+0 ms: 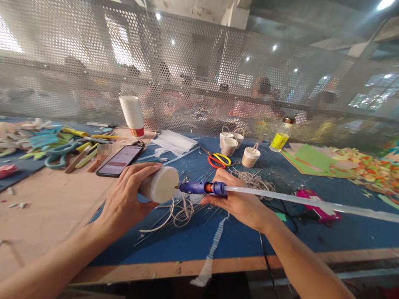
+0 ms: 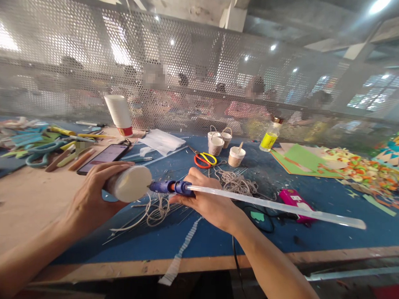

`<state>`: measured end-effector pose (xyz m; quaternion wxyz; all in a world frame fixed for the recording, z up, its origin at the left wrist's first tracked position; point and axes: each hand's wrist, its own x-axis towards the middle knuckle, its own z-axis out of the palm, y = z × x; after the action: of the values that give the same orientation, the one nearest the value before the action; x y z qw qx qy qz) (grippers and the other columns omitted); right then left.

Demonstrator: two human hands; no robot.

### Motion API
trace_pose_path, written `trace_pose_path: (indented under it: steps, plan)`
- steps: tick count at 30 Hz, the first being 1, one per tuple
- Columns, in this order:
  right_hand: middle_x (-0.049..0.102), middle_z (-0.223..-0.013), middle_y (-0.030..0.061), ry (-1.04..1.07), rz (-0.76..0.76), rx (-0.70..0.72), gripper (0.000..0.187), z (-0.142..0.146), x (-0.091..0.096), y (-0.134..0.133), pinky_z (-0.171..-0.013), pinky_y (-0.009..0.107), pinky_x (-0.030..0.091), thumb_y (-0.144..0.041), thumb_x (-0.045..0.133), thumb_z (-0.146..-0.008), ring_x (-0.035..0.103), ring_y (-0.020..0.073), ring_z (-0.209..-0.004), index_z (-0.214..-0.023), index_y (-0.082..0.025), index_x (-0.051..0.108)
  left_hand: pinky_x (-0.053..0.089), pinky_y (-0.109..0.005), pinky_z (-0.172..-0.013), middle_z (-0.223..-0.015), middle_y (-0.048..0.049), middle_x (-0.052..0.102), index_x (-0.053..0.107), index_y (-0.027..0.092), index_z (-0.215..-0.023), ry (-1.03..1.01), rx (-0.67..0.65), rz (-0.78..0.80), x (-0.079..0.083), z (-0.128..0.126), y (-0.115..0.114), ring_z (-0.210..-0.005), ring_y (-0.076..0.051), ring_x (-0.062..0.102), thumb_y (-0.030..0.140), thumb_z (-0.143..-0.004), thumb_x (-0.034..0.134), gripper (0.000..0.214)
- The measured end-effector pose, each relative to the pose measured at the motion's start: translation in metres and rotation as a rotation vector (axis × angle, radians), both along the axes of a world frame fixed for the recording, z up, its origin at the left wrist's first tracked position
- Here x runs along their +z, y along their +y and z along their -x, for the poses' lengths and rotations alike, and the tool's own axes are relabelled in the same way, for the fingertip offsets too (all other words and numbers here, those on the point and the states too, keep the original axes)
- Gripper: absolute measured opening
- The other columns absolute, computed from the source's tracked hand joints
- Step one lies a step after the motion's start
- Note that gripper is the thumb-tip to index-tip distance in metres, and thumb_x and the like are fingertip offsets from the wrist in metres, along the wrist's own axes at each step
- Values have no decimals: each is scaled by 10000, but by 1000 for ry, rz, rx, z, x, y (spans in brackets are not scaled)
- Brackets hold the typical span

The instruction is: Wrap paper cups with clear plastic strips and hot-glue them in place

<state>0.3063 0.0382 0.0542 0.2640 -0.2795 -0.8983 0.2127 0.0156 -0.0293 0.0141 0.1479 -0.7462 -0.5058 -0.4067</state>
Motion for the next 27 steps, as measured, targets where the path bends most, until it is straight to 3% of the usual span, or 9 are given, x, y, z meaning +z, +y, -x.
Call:
trace_pose_path:
  steps: [13, 27]
  plan:
    - [510, -902, -2, -34, -81, -41, 308, -1, 0, 1, -667, 271, 381, -412, 618, -975, 511, 117, -706, -797, -204, 476, 468, -463, -1058, -1338, -139, 601, 438, 227, -1390, 32, -4, -8, 1, 0, 0, -1262, -292, 557, 180, -823, 748, 649]
    - [504, -898, -10, -40, -131, -94, 341, -1, 0, 2, -656, 279, 373, -433, 605, -975, 507, 120, -702, -772, -210, 446, 463, -419, -1055, -1321, -144, 597, 440, 179, -1360, -11, -13, 37, 0, -1, 0, -1240, -278, 559, 154, -771, 786, 683]
